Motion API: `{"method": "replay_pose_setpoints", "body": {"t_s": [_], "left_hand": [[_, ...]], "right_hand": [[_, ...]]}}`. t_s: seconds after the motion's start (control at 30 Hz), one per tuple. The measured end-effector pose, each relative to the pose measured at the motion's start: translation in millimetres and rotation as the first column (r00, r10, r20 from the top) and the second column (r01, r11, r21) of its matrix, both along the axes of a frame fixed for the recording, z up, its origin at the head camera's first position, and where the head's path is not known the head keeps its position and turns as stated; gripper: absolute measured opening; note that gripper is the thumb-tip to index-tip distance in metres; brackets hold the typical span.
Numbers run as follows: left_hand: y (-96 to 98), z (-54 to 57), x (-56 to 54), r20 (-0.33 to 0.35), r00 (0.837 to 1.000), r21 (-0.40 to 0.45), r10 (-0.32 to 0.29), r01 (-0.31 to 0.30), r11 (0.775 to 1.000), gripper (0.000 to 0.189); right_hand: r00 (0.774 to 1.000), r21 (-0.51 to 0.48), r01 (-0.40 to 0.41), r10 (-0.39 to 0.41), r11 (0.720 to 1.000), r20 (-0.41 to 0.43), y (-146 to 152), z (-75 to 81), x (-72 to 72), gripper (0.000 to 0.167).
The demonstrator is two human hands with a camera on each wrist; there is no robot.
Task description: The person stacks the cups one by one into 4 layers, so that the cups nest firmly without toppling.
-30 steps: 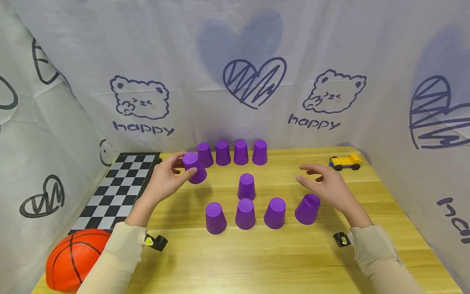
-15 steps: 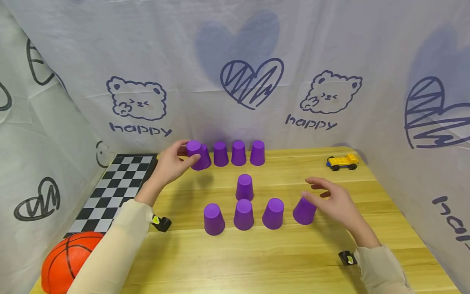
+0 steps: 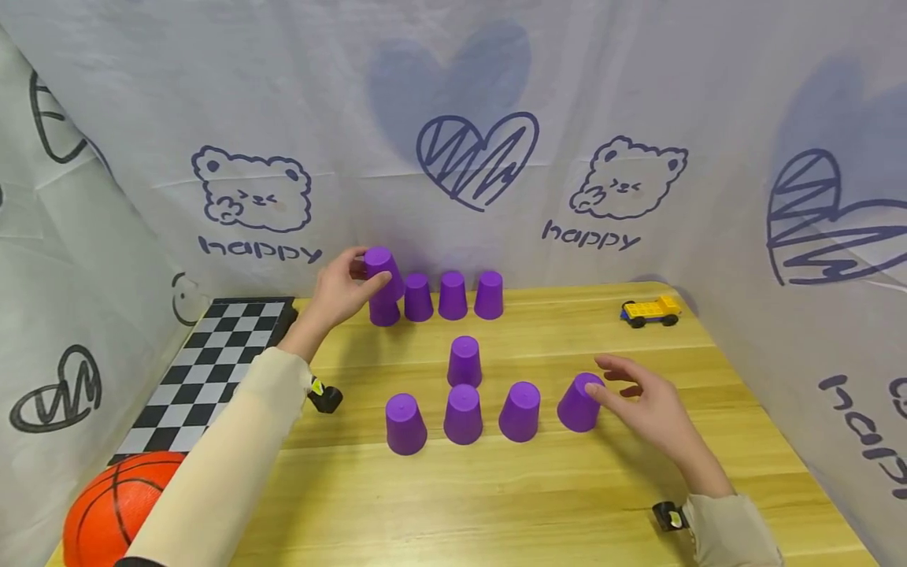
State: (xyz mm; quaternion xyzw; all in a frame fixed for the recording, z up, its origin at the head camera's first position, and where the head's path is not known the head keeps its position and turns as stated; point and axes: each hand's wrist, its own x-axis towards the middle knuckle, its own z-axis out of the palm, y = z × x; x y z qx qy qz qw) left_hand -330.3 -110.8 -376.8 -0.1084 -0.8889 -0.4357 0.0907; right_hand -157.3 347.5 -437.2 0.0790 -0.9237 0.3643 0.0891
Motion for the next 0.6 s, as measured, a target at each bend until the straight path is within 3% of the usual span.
{"method": "replay_pose_setpoints", "body": {"t_s": [0.6], "left_hand": [[7.4,-0.8,-29.0,0.041,0.998,0.029,0.048,-0.049,0.998,0.062]], "right_hand": [[0.999,-0.066,-0.017,0.019,0.998,0.026,2,-18.6,7.4,0.052]]}}
